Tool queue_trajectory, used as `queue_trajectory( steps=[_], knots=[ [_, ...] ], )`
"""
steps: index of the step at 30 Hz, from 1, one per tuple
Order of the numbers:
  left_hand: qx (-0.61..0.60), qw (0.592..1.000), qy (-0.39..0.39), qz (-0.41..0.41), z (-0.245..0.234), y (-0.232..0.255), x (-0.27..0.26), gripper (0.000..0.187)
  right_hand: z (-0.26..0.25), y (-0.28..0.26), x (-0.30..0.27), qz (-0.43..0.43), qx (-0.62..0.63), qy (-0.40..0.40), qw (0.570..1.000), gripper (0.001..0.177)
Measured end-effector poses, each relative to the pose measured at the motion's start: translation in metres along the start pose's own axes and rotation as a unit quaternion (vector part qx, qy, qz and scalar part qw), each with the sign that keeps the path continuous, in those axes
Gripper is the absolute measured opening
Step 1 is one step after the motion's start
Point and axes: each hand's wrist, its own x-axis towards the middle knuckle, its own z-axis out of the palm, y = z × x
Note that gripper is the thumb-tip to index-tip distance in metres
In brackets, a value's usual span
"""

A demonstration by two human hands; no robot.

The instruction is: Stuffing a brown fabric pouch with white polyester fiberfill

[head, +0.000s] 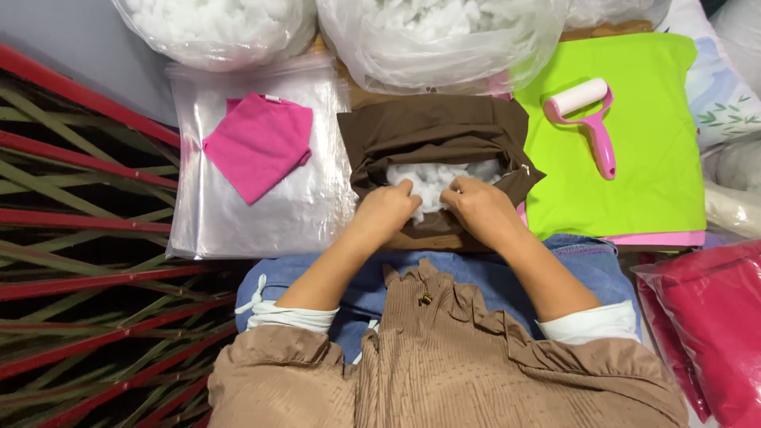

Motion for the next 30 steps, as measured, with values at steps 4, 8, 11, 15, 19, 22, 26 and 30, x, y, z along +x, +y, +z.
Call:
queue_trajectory(
  steps=[4,8,11,15,19,22,26,30],
  knots=[
    [0.053,0.998,0.043,-0.007,0.009,-0.001,0.016,0.009,-0.027,0.021,0.008,0.035,0.072,-0.028,0.996,0.017],
    [-0.061,0.987,0.137,-0.050,-0.042,0.007,0.035,0.019,-0.063,0.036,0.013,0.182,0.218,-0.037,0.958,0.032],
    [0.011,0.976,0.219,-0.016,-0.028,0.014,0.043,0.012,-0.052,0.040,0.010,0.204,0.137,-0.007,0.969,0.052],
    [0.092,0.929,0.357,0.043,-0.044,0.026,0.060,0.015,-0.046,0.031,0.021,0.077,0.108,0.120,0.984,0.053],
    [0.130,0.934,0.331,0.029,-0.021,0.016,0.057,0.020,-0.028,0.002,0.028,0.067,0.036,0.052,0.996,0.063],
    [0.164,0.953,0.255,0.007,0.025,-0.007,0.047,0.034,0.012,0.008,0.027,0.106,-0.003,-0.083,0.991,0.074],
    [0.127,0.987,0.013,-0.093,0.044,-0.025,0.050,0.052,0.040,0.036,0.032,0.120,-0.048,-0.172,0.977,0.089],
    [0.004,0.993,0.016,-0.119,0.004,-0.006,0.053,0.054,-0.001,0.026,0.035,0.131,0.049,-0.188,0.972,0.098]
  ],
)
